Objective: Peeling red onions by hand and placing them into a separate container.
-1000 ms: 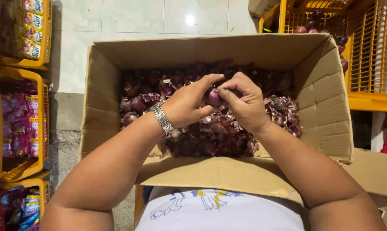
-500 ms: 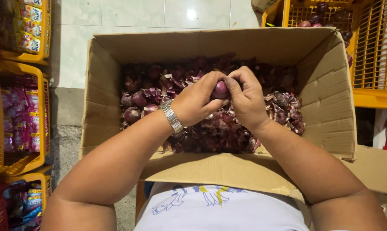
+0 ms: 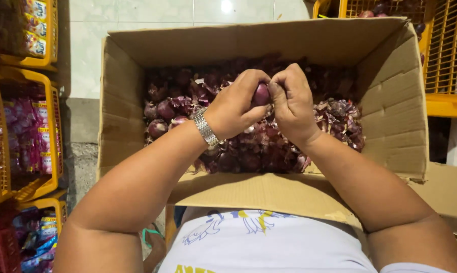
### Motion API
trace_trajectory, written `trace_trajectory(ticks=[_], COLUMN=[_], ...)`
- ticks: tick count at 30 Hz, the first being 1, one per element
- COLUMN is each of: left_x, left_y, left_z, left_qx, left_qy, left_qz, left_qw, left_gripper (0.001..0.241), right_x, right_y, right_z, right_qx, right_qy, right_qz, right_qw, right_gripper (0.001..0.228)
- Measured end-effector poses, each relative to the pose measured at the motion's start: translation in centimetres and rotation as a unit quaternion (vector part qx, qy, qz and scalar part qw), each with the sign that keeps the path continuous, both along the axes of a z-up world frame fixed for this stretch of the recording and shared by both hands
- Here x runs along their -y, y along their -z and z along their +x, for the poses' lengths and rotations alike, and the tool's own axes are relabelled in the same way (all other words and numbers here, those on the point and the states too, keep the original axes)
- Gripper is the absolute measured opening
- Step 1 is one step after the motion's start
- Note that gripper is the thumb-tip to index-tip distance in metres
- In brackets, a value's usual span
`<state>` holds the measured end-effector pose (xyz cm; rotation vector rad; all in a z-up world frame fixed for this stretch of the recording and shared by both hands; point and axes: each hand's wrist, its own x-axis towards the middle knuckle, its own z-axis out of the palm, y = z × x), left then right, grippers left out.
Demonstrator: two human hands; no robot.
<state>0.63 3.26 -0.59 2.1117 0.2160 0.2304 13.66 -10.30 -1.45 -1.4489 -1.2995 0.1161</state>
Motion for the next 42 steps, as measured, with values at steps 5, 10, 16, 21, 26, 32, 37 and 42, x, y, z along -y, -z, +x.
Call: trace_trajectory(ticks=[5,10,16,21,26,32,37,42], left_x=[0.1,1.3,0.4,-1.0,-1.5,-2.2,-0.8,-0.8], left_y=[-0.2,-1.6,-1.5,0.0,0.0,-0.7,0.0,3.1], left_z=[0.0,0.1,-0.1,-0.8,-0.8,-0.9,-0.3,0.5], left_qx=[-0.009,-0.004,-0.007,0.033,0.009,-0.008,-0.051,-0.035], left_qy=[-0.006,-0.012,-0.01,0.042,0.073,0.071,0.086,0.092], left_qz=[0.027,0.069,-0.021,-0.266,-0.292,-0.228,-0.141,-0.13], left_qw=[1.0,0.998,1.0,0.963,0.953,0.971,0.985,0.987], left_gripper=[0.046,0.041,0.052,0.056,0.06,0.057,0.055,0.049], right_x=[-0.1,-0.2,1.2,2.0,1.6,1.8,6.8,8.3], right_y=[1.1,3.0,2.1,2.3,-0.4,-10.7,-15.2,-16.5], right_z=[-0.3,0.7,4.2,5.0,4.0,-0.7,-7.3,-4.8], right_qx=[-0.105,-0.275,-0.059,-0.065,-0.04,0.212,0.233,0.006], right_qy=[0.006,0.042,0.105,0.056,0.026,-0.12,-0.236,-0.253], right_qz=[-0.045,-0.08,-0.121,-0.267,-0.186,-0.093,-0.123,-0.235], right_qw=[0.993,0.957,0.985,0.96,0.981,0.965,0.935,0.938], right_gripper=[0.017,0.018,0.012,0.015,0.017,0.007,0.013,0.01])
